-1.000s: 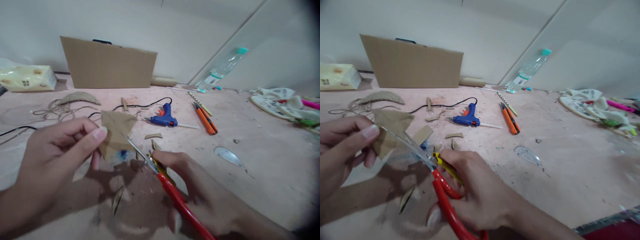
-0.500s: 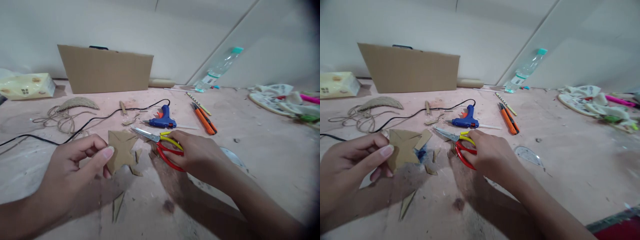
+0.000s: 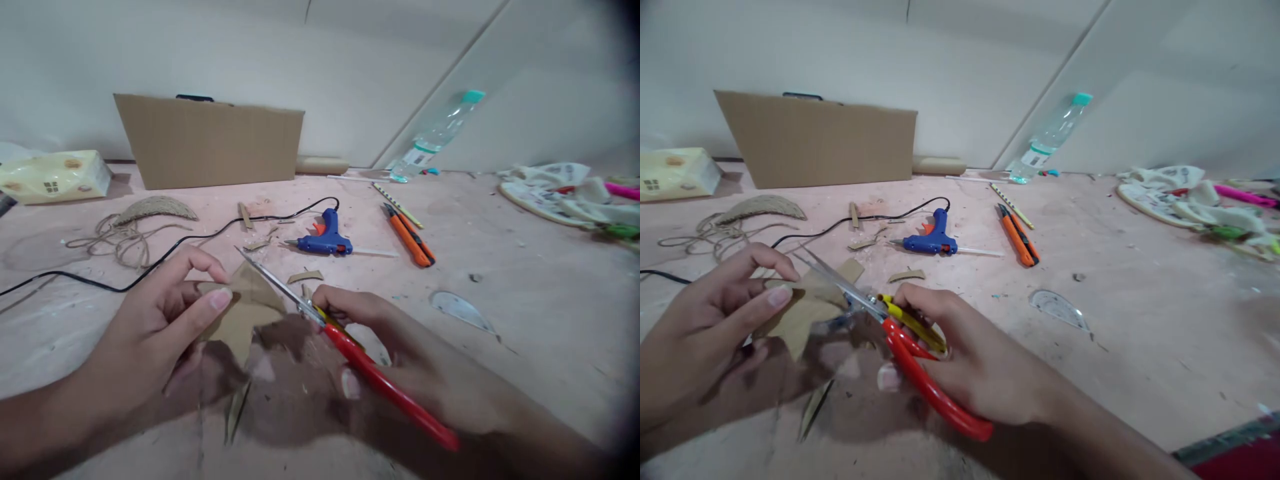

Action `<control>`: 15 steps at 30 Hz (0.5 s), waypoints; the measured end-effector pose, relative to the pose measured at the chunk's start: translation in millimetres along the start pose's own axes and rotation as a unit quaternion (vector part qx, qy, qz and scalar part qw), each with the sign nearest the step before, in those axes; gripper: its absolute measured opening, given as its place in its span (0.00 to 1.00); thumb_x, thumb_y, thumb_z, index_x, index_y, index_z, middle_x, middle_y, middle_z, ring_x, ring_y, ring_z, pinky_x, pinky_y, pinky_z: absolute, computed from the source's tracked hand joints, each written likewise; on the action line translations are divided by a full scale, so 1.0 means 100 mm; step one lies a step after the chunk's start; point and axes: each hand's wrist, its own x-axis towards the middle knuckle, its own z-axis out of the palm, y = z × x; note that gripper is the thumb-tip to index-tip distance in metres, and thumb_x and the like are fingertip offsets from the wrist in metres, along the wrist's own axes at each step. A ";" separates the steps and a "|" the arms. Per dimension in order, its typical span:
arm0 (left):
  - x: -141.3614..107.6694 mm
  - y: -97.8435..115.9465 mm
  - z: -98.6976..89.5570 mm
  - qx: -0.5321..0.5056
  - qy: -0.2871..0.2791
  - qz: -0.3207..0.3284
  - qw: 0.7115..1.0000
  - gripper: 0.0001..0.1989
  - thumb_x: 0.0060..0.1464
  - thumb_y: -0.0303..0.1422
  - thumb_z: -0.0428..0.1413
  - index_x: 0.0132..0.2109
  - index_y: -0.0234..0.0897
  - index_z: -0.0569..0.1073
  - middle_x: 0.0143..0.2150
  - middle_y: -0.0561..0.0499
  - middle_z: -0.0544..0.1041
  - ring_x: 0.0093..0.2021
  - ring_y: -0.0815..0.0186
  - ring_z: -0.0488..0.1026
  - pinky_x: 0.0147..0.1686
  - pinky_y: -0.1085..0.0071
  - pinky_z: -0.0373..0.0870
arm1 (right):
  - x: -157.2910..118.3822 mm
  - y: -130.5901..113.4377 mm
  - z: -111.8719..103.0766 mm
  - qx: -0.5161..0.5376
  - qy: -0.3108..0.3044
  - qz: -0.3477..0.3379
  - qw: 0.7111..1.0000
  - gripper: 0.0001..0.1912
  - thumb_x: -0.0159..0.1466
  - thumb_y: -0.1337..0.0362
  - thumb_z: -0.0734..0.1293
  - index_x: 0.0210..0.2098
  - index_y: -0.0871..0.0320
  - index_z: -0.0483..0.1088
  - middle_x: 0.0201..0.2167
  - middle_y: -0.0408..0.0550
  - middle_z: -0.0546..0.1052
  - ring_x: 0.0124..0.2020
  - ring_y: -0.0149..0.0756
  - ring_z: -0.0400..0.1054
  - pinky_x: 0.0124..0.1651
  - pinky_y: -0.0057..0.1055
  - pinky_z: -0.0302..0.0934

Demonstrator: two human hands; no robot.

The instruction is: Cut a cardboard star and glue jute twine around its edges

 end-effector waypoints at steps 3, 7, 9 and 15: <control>-0.03 -0.08 0.00 -0.020 -0.039 0.000 0.999 0.16 0.64 0.48 0.67 0.46 0.47 0.71 0.24 0.61 0.70 0.15 0.73 0.61 0.13 0.81 0.55 | 0.01 0.03 0.13 0.043 0.010 0.013 0.999 0.20 0.63 0.51 0.81 0.34 0.55 0.71 0.33 0.41 0.73 0.34 0.34 0.66 0.37 0.29 0.63; -0.08 -0.14 0.03 -0.016 -0.135 -0.005 0.991 0.16 0.65 0.45 0.68 0.51 0.47 0.73 0.36 0.52 0.82 0.32 0.65 0.79 0.29 0.76 0.77 | 0.00 0.13 0.36 0.225 0.020 0.041 0.973 0.25 0.60 0.55 0.85 0.40 0.54 0.67 0.31 0.36 0.71 0.29 0.28 0.62 0.32 0.26 0.59; -0.09 -0.12 0.06 0.007 -0.158 -0.005 0.987 0.15 0.64 0.42 0.68 0.53 0.47 0.73 0.36 0.54 0.81 0.31 0.67 0.78 0.28 0.78 0.76 | 0.00 0.16 0.45 0.280 0.031 0.041 0.959 0.26 0.60 0.56 0.86 0.41 0.53 0.66 0.30 0.34 0.71 0.27 0.25 0.61 0.30 0.25 0.58; -0.10 -0.14 0.20 -0.094 -0.151 -0.064 0.982 0.17 0.58 0.40 0.72 0.49 0.42 0.77 0.43 0.49 0.85 0.42 0.60 0.87 0.42 0.70 0.85 | 0.04 0.18 0.51 0.285 0.083 0.067 0.953 0.29 0.58 0.53 0.86 0.38 0.51 0.63 0.31 0.35 0.72 0.26 0.29 0.71 0.31 0.28 0.68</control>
